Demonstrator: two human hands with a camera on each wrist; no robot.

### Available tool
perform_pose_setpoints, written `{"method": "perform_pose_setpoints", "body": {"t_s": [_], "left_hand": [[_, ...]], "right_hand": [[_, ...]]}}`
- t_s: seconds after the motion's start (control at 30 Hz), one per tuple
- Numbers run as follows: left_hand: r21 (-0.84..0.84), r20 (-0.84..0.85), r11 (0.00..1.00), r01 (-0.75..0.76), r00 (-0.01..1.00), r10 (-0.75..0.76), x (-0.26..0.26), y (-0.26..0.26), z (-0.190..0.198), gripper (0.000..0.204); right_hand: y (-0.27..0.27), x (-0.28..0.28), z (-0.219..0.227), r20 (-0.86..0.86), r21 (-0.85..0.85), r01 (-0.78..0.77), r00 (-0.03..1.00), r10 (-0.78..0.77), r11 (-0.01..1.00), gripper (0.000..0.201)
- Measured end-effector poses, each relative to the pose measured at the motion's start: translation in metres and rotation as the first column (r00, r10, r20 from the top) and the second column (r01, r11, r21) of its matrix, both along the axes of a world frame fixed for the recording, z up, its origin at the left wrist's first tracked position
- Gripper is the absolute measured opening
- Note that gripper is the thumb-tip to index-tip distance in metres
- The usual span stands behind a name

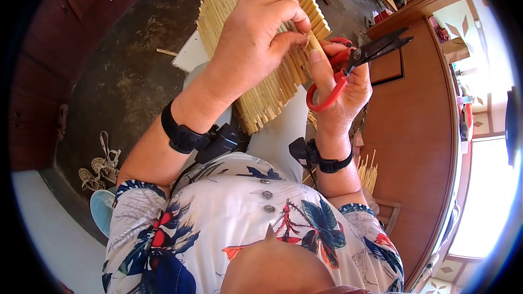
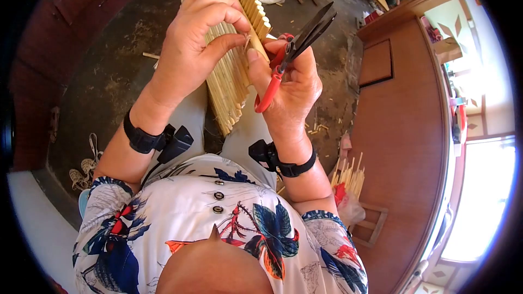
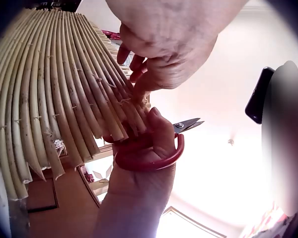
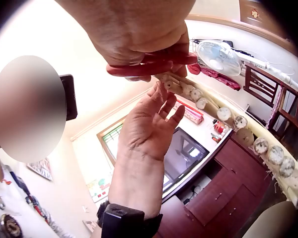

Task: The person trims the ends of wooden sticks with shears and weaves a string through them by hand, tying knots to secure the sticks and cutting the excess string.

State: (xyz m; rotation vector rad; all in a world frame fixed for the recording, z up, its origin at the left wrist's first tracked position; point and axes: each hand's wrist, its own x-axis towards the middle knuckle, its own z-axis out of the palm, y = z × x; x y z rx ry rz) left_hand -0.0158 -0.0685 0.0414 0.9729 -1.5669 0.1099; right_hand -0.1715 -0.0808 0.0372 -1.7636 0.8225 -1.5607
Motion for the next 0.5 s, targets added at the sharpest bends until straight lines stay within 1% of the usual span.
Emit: {"method": "perform_pose_setpoints", "body": {"t_s": [0.03,0.07,0.1,0.13,0.2,0.23,0.3,0.43,0.5], "left_hand": [[0.001,-0.001,1.0,0.0,1.0,0.0,-0.002,-0.001,0.0,0.018],[-0.054,0.021,0.999,0.002,1.0,-0.001,-0.004,-0.003,0.0,0.019],[-0.109,0.042,0.994,0.004,0.999,0.001,-0.004,-0.005,-0.001,0.019],[-0.11,0.042,0.994,0.003,0.999,0.002,-0.003,-0.007,-0.003,0.019],[-0.196,0.09,0.98,0.031,0.996,-0.013,0.001,-0.01,-0.006,0.02],[-0.195,0.091,0.98,0.03,0.996,-0.013,0.001,-0.01,-0.006,0.02],[-0.244,0.133,0.97,0.011,0.991,0.023,0.004,-0.011,-0.003,0.02],[-0.21,0.154,0.978,0.003,0.988,0.031,0.002,-0.008,-0.004,0.019],[-0.148,0.103,0.988,0.035,0.995,-0.02,0.002,-0.007,-0.007,0.017]], "right_hand": [[-0.001,0.0,-0.001,-0.006,-0.015,0.003,1.0,-0.003,1.0,0.021],[-0.001,0.0,-0.001,-0.012,-0.031,0.004,1.0,-0.005,1.0,0.021],[-0.001,0.0,0.0,-0.013,-0.031,0.002,1.0,-0.003,1.0,0.021],[0.0,0.0,0.001,-0.022,-0.014,0.007,1.0,-0.007,1.0,0.021],[0.001,0.0,0.003,-0.028,0.003,0.01,1.0,-0.01,1.0,0.021],[0.001,0.0,0.003,-0.041,-0.003,0.021,0.999,-0.021,1.0,0.021],[0.001,0.002,0.003,-0.055,-0.005,0.034,0.998,-0.034,0.999,0.021],[0.0,-0.001,0.0,-0.012,0.01,-0.007,1.0,0.007,1.0,0.021],[-0.001,-0.001,-0.001,0.005,0.02,-0.016,1.0,0.016,1.0,0.021]]}}
